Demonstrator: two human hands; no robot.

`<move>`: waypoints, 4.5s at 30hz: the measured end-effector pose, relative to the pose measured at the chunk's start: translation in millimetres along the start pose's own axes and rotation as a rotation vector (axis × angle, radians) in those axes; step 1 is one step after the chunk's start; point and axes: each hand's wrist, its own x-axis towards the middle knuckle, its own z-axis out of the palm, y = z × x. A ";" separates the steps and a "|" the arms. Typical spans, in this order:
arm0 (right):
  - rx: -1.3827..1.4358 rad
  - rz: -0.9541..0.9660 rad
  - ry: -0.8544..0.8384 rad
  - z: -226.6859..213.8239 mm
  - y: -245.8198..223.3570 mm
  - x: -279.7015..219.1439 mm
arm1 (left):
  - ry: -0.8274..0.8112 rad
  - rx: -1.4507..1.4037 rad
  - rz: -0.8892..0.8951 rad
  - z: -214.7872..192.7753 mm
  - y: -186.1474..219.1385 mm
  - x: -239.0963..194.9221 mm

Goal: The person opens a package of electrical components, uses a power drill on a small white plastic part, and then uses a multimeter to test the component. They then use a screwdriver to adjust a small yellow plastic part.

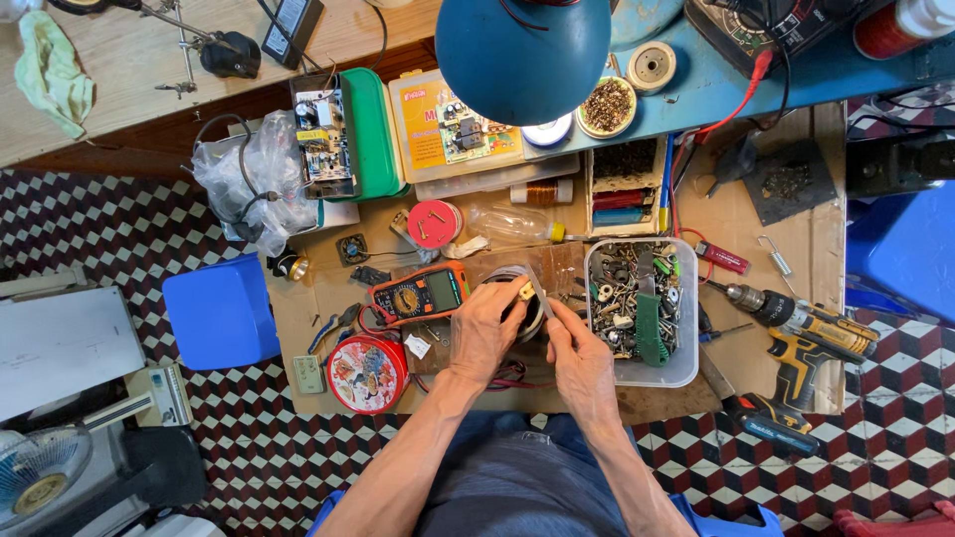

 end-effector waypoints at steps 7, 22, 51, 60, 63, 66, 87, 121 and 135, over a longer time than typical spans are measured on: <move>-0.017 -0.003 0.063 -0.8 4.1 -5.7 | 0.084 -0.033 0.060 7.5 -10.4 -15.5; -0.072 -0.070 0.104 1.8 -4.0 -16.6 | 0.185 -0.109 0.021 15.1 0.2 -17.9; -0.092 -0.046 0.114 2.7 0.4 -29.5 | 0.226 -0.162 0.032 21.6 -5.0 -22.7; -0.192 -0.092 0.153 17.2 3.3 -13.9 | 0.230 -0.151 0.023 22.8 -5.3 -23.5; -0.203 -0.117 0.150 15.5 7.7 -18.8 | 0.234 -0.149 0.007 23.5 -4.3 -24.9; -0.224 -0.088 0.151 15.4 8.4 -15.9 | 0.248 -0.146 0.019 26.2 -5.6 -23.9; -0.243 -0.168 0.208 25.0 8.4 -10.9 | 0.273 -0.111 0.029 32.0 -6.8 -28.2; -0.122 -0.154 0.274 20.5 17.9 -19.8 | 0.292 -0.139 0.024 32.9 -2.3 -23.2; -0.316 -0.225 0.270 26.8 13.8 -15.2 | 0.292 -0.132 0.023 35.1 -2.6 -25.4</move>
